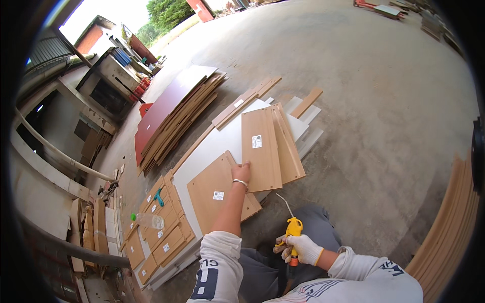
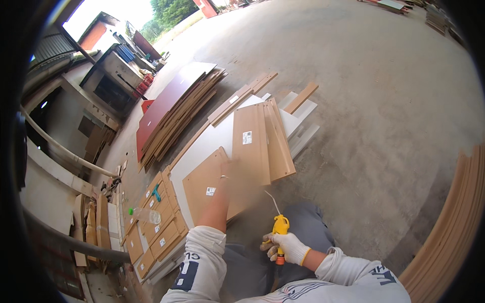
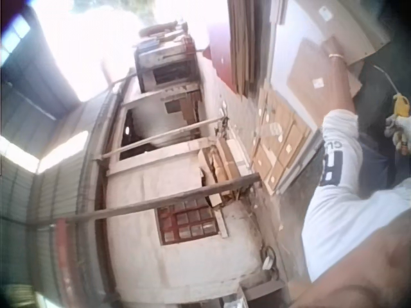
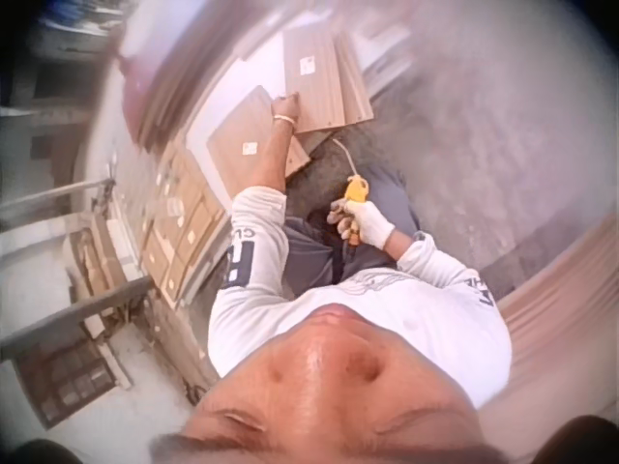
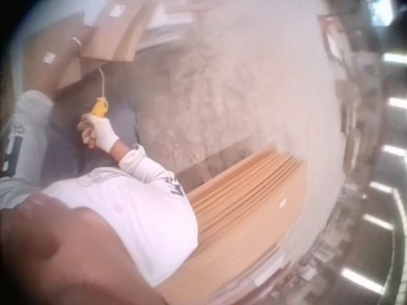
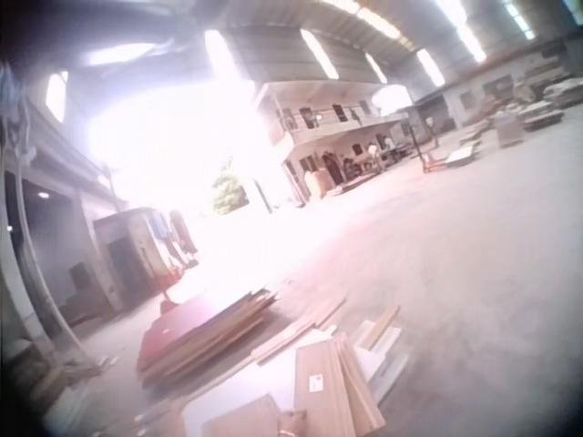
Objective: The person wipes a large wooden panel with a cloth, then uses a scraper to remove residue. They continue wiping the panel and smaller pieces, then use a yellow air gun to blow dust off the surfaces.
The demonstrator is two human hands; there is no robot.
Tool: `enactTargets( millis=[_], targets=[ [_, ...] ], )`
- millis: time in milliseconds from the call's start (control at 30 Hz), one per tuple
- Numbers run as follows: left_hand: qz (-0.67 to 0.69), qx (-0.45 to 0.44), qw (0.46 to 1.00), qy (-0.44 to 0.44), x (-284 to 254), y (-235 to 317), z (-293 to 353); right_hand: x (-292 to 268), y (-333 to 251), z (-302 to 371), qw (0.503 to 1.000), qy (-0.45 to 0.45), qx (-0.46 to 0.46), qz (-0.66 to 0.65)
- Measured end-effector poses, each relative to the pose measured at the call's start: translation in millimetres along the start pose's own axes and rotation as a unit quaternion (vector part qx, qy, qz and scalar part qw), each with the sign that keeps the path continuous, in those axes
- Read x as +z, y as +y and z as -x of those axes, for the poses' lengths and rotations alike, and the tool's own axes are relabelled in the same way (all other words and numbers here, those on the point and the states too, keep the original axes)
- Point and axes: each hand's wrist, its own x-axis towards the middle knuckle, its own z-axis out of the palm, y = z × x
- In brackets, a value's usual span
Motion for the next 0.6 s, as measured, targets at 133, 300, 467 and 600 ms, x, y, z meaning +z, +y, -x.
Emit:
enactTargets(
  millis=[133, 300, 467, 600],
  targets=[
    [-0.280, 0.105, 0.954, 0.023, 96, 46, 33, -11, -6, 30, 0.996, 0.055, -0.066, -0.008],
    [0.038, 0.117, 0.977, -0.174, 66, 10, 43, -20, -3, 4, 0.998, 0.028, -0.019, -0.050],
    [-0.353, 0.308, 0.873, -0.139, -19, -46, 102, -34, -15, -20, 0.999, 0.012, 0.025, -0.036],
    [-0.473, 0.288, 0.827, -0.098, -67, -151, 108, -17, -7, -35, 0.994, 0.025, 0.101, -0.024]
  ],
)
